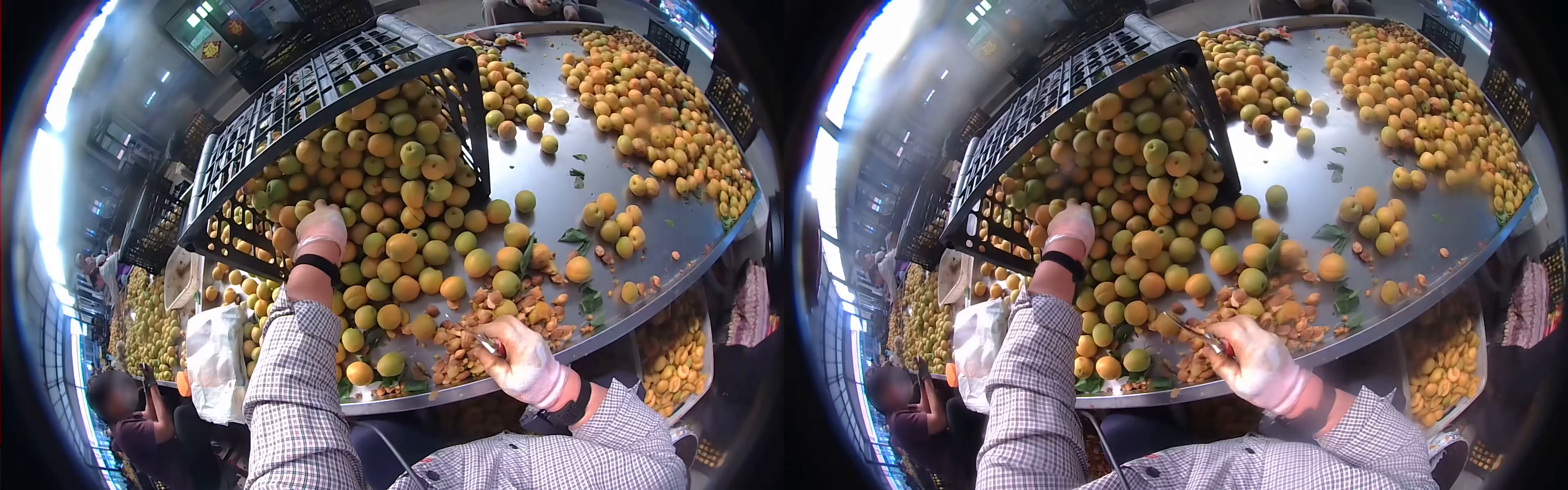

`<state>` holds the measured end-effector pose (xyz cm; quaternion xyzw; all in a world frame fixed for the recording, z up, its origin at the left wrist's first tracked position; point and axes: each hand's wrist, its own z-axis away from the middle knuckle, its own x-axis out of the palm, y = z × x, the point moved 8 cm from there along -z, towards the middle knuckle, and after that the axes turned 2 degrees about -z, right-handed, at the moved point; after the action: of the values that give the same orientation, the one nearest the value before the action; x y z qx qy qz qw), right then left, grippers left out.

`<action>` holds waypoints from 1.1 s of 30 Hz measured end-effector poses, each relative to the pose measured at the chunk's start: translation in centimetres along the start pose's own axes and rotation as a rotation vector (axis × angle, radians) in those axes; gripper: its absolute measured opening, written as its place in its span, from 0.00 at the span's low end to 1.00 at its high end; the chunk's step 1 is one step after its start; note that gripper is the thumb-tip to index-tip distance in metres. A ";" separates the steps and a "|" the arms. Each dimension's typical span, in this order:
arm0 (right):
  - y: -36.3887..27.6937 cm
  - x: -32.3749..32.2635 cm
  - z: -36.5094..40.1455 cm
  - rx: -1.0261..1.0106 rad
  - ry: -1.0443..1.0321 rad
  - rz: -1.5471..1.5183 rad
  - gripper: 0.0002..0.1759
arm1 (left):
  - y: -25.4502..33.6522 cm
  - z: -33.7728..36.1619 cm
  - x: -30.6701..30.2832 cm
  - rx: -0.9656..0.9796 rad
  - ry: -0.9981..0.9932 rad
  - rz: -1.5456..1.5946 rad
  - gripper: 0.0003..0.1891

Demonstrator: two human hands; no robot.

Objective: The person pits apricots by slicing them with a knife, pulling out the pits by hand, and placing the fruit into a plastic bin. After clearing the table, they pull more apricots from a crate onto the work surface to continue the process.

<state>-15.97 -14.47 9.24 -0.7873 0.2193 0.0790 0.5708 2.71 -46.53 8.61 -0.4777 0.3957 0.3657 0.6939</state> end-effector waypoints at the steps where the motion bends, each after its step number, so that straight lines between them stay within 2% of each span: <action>1: -0.1 -0.1 0.0 0.017 -0.003 -0.008 0.17 | -0.2 0.4 -0.6 -0.061 -0.014 0.065 0.18; 5: -0.3 -0.5 0.2 0.012 -0.001 -0.037 0.17 | -0.6 1.6 -0.8 -0.166 -0.065 0.161 0.16; 7: -0.6 -0.8 0.2 -0.020 0.009 0.017 0.17 | -0.5 3.0 -1.7 -0.149 0.070 0.238 0.15; 8: -0.6 -0.8 0.3 -0.022 0.009 0.015 0.17 | -0.8 2.5 -0.7 -0.151 0.071 0.238 0.15; 10: -0.7 -0.7 0.5 -0.050 0.029 -0.010 0.17 | -1.1 0.7 1.2 -0.048 0.221 0.094 0.15; 11: -0.8 -0.8 0.6 -0.051 0.028 -0.011 0.17 | -1.4 0.8 1.7 -0.050 0.221 0.095 0.15; 13: -1.1 -0.9 0.7 -0.053 0.030 -0.017 0.16 | -2.0 1.4 1.7 -0.025 0.371 0.215 0.19; 14: -1.2 -0.9 0.8 -0.052 0.030 -0.018 0.16 | -2.3 1.8 2.1 -0.025 0.370 0.214 0.19; 16: -1.1 -1.2 1.0 -0.039 0.063 -0.070 0.16 | -3.7 4.4 0.7 0.031 0.758 0.661 0.23; 17: -0.8 -1.2 1.2 0.018 0.048 -0.089 0.14 | -4.0 4.4 1.3 0.055 0.715 0.938 0.28; 18: -0.7 -1.1 1.3 0.021 0.050 -0.087 0.14 | -3.7 4.9 1.6 0.058 0.713 0.941 0.28; 20: 1.3 -0.4 1.9 0.224 0.066 -0.316 0.11 | -2.2 7.3 1.9 0.288 0.716 1.506 0.33; 21: 1.6 -0.2 2.0 0.348 0.035 -0.361 0.09 | -0.6 10.2 0.4 0.251 0.590 1.677 0.35; 22: 2.1 0.3 2.2 0.459 0.032 -0.533 0.09 | 0.6 12.4 -0.4 0.275 0.530 1.610 0.35; 25: 2.3 0.5 2.4 0.679 0.031 -0.699 0.17 | 4.3 18.5 -1.1 0.352 0.407 1.862 0.35; 28: 3.4 0.9 2.8 0.729 0.125 -0.711 0.18 | 7.0 22.3 -0.8 0.345 0.200 2.073 0.35; 30: 3.0 0.7 3.1 0.729 0.101 -0.664 0.16 | 8.7 24.6 -0.5 0.341 0.056 2.144 0.33; 31: 2.9 0.8 3.3 0.726 0.101 -0.687 0.15 | 9.2 25.3 0.0 0.358 0.025 2.089 0.33; 33: 2.6 1.1 3.6 0.720 0.097 -0.719 0.14 | 10.2 26.5 1.4 0.369 -0.047 2.202 0.32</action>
<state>-15.70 -12.09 5.38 -0.5690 -0.0257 -0.2396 0.7862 -0.46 -18.32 9.65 0.2508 0.6379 0.7257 0.0590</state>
